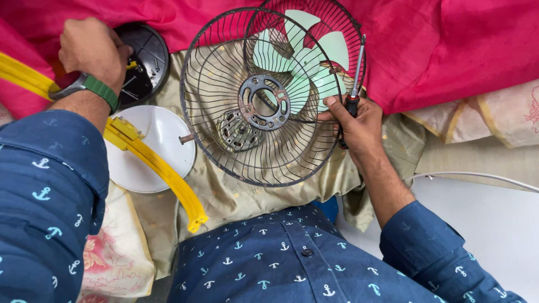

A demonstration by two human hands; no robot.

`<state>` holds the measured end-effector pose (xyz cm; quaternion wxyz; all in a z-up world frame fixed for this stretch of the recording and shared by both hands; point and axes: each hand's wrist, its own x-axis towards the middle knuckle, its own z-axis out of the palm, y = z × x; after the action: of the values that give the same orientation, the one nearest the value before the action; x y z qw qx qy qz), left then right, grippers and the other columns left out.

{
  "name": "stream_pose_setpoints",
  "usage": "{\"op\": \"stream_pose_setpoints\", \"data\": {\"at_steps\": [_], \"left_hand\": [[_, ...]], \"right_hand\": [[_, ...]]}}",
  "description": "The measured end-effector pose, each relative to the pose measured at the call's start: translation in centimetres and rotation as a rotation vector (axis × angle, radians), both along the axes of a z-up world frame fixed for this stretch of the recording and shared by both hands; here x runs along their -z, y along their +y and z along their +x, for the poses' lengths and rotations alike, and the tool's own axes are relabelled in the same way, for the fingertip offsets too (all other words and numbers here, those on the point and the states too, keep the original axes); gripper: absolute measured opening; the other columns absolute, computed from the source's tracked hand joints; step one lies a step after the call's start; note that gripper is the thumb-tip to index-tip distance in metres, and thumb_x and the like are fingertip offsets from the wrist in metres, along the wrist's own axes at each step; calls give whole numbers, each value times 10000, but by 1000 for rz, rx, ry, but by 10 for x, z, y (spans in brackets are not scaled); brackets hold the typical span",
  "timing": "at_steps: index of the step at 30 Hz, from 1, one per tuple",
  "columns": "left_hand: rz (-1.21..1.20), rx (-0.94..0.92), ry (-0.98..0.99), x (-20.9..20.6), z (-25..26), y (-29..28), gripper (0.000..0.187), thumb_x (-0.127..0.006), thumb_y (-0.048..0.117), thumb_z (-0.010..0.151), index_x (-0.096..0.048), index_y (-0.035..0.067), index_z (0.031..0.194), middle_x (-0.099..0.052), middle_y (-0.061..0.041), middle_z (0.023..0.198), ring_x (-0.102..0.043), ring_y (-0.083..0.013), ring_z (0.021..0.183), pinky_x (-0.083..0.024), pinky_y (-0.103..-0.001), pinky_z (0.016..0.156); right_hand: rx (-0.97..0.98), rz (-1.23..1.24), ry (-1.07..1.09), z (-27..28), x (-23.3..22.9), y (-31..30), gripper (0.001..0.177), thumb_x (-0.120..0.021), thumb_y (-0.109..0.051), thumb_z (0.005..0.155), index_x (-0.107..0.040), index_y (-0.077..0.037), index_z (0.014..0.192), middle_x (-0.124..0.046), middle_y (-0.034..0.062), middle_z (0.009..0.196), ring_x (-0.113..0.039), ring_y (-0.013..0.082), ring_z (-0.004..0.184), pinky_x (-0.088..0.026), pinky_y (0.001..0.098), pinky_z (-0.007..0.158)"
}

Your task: The person uses a screwdriver to tighten screws on a fan motor and then places the motor into the fan cage. The person continues to secure the motor within the cage using the screwdriver.

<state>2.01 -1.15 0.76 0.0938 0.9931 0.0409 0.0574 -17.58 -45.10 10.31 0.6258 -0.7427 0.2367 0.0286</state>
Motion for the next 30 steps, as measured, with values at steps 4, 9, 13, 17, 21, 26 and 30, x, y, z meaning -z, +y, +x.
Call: {"op": "stream_pose_setpoints", "data": {"at_steps": [4,9,13,17,21,26,30], "left_hand": [[144,58,38,3,9,-4,229,-896,284,790,-818,92,887,-736,-185,877,-728,-397,815,-594,-508,692],[259,264,54,8,11,4,226,-827,195,871,-791,-27,893,-729,-234,970,-726,-413,895,-603,-493,724],[204,270,66,14,10,9,347,-854,218,822,-766,-79,978,-677,-255,1110,-682,-422,1022,-594,-510,755],[249,292,-129,10,8,8,360,-822,217,778,-717,-95,924,-675,-238,1086,-693,-380,958,-605,-466,730],[142,215,-398,-15,-3,-5,269,-807,212,815,-701,-22,893,-702,-188,829,-715,-317,663,-607,-413,626],[-798,157,-196,-57,-41,-26,157,-703,35,915,-641,-42,794,-679,-90,701,-709,-199,597,-610,-324,562],[-1086,44,-110,-79,-66,-33,91,-658,-50,959,-639,-56,870,-742,-63,784,-786,-130,655,-657,-252,573]], "right_hand": [[-5,10,-12,0,1,4,176,-743,-211,970,-729,-41,1012,-768,76,786,-521,26,489,-402,186,465],[-18,-12,4,1,-1,9,186,-737,-221,970,-735,-38,999,-772,74,785,-514,25,484,-395,186,458],[-30,-6,-14,0,-6,12,187,-742,-220,969,-740,-36,1002,-768,73,784,-512,23,491,-395,185,464],[-47,-1,-16,-1,-13,15,176,-742,-215,970,-746,-41,996,-763,66,779,-507,21,495,-390,184,464],[-50,-9,-4,-4,-15,21,158,-736,-205,973,-736,-47,980,-758,52,779,-511,22,489,-392,189,453],[-112,-45,-40,-10,-6,27,135,-718,-185,983,-747,-53,988,-764,50,784,-519,11,506,-400,185,471],[-137,-116,-8,-14,6,26,147,-728,-179,989,-750,-35,964,-760,48,789,-475,39,515,-349,214,466]]}}
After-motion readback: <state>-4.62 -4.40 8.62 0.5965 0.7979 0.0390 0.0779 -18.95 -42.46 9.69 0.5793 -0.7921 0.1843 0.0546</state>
